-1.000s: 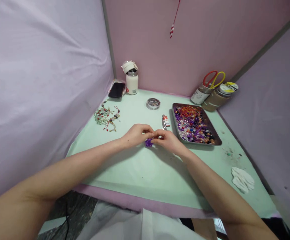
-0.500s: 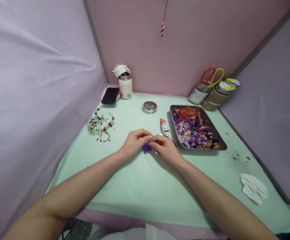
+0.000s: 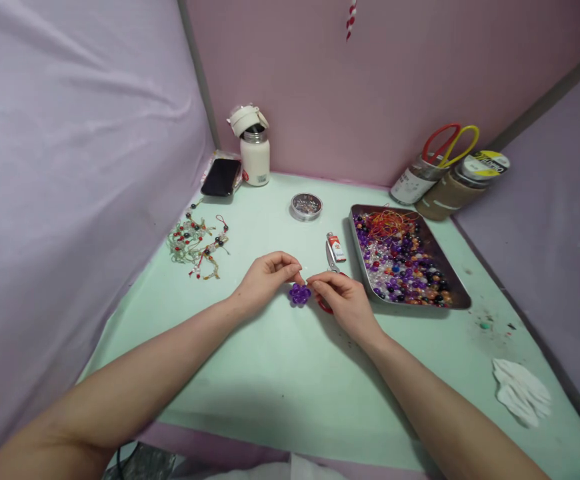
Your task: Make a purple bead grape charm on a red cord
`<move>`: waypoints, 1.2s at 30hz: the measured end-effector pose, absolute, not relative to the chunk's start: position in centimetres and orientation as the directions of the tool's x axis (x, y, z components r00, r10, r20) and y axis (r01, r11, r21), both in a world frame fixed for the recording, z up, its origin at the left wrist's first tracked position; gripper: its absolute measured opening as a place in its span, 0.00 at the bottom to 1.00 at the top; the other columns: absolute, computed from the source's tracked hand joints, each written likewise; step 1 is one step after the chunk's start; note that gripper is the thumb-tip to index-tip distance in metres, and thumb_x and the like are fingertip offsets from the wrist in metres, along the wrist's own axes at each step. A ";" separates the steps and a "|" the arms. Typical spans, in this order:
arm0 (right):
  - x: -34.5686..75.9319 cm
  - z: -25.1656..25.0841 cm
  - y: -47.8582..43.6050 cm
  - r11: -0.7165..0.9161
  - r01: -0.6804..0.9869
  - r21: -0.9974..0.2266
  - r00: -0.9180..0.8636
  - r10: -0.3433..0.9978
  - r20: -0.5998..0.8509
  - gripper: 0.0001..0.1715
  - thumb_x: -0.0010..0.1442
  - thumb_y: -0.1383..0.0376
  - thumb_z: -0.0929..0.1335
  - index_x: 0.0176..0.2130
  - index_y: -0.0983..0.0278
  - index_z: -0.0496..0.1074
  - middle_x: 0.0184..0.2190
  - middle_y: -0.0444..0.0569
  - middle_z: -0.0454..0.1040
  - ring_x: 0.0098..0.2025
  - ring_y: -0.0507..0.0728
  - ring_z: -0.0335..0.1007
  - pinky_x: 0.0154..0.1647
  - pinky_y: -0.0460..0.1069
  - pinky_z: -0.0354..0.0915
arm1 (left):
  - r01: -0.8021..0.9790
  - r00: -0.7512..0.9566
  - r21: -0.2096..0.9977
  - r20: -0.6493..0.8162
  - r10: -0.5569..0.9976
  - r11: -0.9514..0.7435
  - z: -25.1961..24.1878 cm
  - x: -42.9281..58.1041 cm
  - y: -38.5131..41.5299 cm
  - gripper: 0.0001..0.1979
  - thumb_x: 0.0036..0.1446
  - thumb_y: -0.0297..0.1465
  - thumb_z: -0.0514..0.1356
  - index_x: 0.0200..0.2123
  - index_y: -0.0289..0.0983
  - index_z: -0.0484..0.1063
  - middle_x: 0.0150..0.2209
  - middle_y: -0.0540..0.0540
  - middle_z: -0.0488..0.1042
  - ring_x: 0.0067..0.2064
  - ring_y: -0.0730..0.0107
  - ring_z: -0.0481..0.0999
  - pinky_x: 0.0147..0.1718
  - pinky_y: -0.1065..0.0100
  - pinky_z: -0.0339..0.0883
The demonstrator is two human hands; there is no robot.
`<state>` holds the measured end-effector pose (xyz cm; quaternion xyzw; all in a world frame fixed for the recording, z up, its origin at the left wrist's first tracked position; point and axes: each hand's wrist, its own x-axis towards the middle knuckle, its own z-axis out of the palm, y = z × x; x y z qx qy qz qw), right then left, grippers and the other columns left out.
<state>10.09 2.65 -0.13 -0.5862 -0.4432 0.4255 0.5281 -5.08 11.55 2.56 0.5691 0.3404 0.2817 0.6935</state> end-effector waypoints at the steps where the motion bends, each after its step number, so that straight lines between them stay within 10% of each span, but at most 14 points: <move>1: 10.1 -0.1 2.6 -0.037 0.074 -0.997 0.249 0.968 -0.018 0.12 0.55 0.57 0.69 0.33 0.64 0.75 0.22 0.43 0.68 0.21 0.48 0.58 0.21 0.45 0.56 | -0.002 0.621 0.979 -0.157 0.768 0.202 2.6 -5.1 11.5 0.08 0.52 0.34 0.61 0.30 0.34 0.69 0.25 0.48 0.74 0.29 0.72 0.74 0.37 0.65 0.67; 13: 9.9 1.7 2.0 0.353 0.608 -0.712 0.179 0.812 0.555 0.09 0.59 0.68 0.67 0.38 0.59 0.76 0.32 0.47 0.64 0.33 0.52 0.64 0.33 0.50 0.64 | 0.113 0.699 0.990 -0.139 0.701 0.083 3.1 -5.2 10.1 0.05 0.50 0.29 0.60 0.31 0.34 0.70 0.25 0.49 0.73 0.27 0.75 0.70 0.30 0.69 0.65; 20: 9.5 1.7 2.7 0.348 0.598 -0.722 0.151 0.835 0.529 0.08 0.60 0.67 0.65 0.38 0.59 0.75 0.33 0.47 0.70 0.37 0.54 0.67 0.39 0.51 0.64 | 0.204 0.698 0.973 -0.069 0.713 -0.105 3.4 -5.3 9.9 0.06 0.52 0.31 0.58 0.30 0.35 0.73 0.28 0.49 0.74 0.32 0.73 0.70 0.34 0.69 0.64; 36: 9.6 1.7 1.9 0.215 0.724 -0.655 0.150 0.879 0.453 0.03 0.60 0.65 0.66 0.37 0.62 0.69 0.28 0.45 0.71 0.31 0.54 0.65 0.38 0.51 0.58 | 0.125 0.632 0.987 -0.159 0.759 0.103 3.8 -5.3 10.6 0.06 0.49 0.31 0.62 0.29 0.33 0.73 0.27 0.48 0.73 0.29 0.73 0.71 0.34 0.68 0.65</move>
